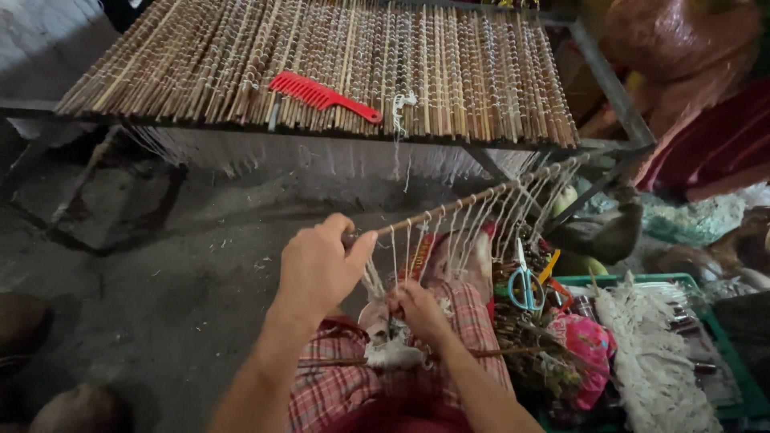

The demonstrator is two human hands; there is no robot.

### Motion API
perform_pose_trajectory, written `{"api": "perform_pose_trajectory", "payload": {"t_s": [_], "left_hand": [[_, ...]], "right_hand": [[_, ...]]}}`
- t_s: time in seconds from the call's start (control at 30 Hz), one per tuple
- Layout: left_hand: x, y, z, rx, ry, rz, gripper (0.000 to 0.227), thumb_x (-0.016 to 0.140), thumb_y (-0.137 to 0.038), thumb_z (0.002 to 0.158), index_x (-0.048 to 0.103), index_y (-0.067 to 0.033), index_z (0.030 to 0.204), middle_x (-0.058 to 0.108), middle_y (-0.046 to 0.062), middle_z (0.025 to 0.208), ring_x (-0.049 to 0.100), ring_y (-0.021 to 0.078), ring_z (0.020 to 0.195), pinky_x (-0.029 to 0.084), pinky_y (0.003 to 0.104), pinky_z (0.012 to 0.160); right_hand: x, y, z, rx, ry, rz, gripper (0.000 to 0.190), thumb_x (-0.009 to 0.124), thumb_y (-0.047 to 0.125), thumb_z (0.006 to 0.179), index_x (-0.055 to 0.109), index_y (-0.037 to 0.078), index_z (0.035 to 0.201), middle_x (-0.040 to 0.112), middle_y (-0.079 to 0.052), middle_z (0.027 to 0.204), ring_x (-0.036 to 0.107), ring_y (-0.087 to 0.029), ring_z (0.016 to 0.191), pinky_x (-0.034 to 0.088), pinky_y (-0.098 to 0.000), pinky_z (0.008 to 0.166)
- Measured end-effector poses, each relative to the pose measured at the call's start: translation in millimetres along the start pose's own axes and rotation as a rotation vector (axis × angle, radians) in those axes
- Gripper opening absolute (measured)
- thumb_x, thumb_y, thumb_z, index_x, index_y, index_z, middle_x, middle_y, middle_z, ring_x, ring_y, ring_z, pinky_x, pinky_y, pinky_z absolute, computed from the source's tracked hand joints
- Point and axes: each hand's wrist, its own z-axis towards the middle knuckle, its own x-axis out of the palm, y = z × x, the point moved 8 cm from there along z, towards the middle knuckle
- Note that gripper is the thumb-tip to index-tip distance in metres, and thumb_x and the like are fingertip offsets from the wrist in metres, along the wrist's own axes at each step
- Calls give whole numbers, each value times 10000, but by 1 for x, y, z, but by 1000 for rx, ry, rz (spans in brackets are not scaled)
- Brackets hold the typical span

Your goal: The person assembles a bamboo mat by tying lengths of white cord around individual bamboo slats and a wooden guide rod, using scissors to trim excess cord.

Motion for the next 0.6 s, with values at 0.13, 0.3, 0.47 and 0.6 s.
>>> {"api": "perform_pose_trajectory", "payload": {"t_s": [0.13,0.3,0.47,0.6], "left_hand": [[-10,-3,11,-24,32,-23,477,596,-482,972,700,-65,1181,754,131,819,708,351,730,558,479,642],[5,2,6,-23,99,-38,295,607,-398,1010,654,-108,1041,601,27,572,546,210,484,431,396,482],[25,6,1,32,48,-7,460,627,-443,951,724,-44,1156,779,182,874,753,401,890,611,515,752],[26,7,-1,61,42,15,407,623,-393,967,731,-45,1146,773,201,906,744,417,909,608,516,762]], "right_hand": [[24,-13,2,-436,301,-736,182,584,143,895,729,57,961,730,-189,880,730,-386,813,587,-496,720],[-60,115,-47,-361,186,-153,43,651,110,865,641,105,824,718,-82,736,661,-235,623,443,-448,539],[-123,173,-44,-137,-225,558,199,767,181,882,804,53,1029,805,-141,1032,760,-252,938,584,-387,875],[-108,141,-30,51,-154,872,117,704,44,933,790,-34,943,715,-240,641,676,-304,503,588,-409,504]]}}
